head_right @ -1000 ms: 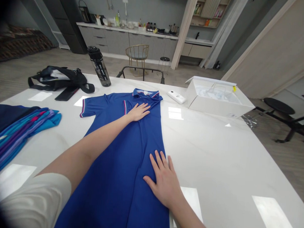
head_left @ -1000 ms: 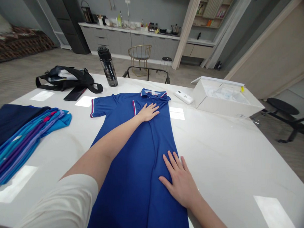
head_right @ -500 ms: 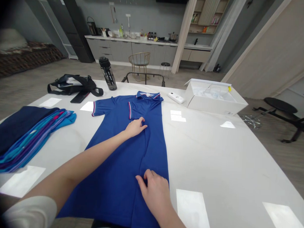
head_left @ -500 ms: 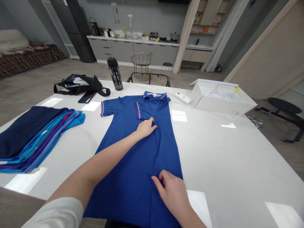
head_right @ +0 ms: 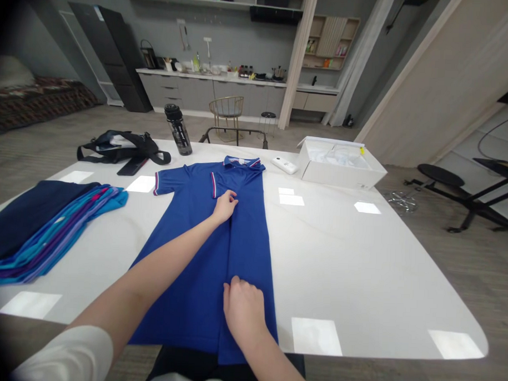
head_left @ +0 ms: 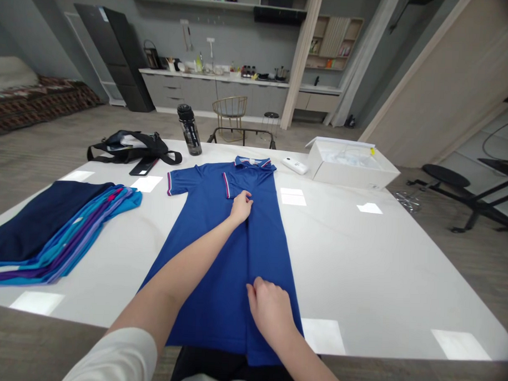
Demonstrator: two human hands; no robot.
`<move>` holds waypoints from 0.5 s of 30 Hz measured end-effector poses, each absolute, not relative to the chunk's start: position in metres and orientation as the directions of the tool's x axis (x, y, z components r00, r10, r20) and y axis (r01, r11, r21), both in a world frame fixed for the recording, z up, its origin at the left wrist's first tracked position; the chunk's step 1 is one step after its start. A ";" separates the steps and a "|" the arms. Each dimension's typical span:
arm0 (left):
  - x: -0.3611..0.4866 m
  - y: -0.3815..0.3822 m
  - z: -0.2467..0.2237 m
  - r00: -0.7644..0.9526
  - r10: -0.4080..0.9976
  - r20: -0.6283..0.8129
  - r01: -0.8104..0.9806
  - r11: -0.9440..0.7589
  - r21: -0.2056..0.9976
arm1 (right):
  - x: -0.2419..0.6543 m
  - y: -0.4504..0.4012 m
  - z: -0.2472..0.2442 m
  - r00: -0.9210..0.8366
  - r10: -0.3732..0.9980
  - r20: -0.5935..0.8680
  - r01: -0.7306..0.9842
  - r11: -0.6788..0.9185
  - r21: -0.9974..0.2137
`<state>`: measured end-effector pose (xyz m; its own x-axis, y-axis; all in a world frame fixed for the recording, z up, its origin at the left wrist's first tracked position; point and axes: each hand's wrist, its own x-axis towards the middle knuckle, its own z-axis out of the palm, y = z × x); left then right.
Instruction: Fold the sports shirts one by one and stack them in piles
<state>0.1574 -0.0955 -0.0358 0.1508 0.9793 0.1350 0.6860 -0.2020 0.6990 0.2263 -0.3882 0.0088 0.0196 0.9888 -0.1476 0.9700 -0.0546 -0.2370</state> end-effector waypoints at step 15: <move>0.136 -0.184 -0.020 0.353 0.922 0.157 0.899 -0.381 0.218 | 0.212 -0.427 0.010 0.020 0.988 -0.156 0.977 -0.052 -0.205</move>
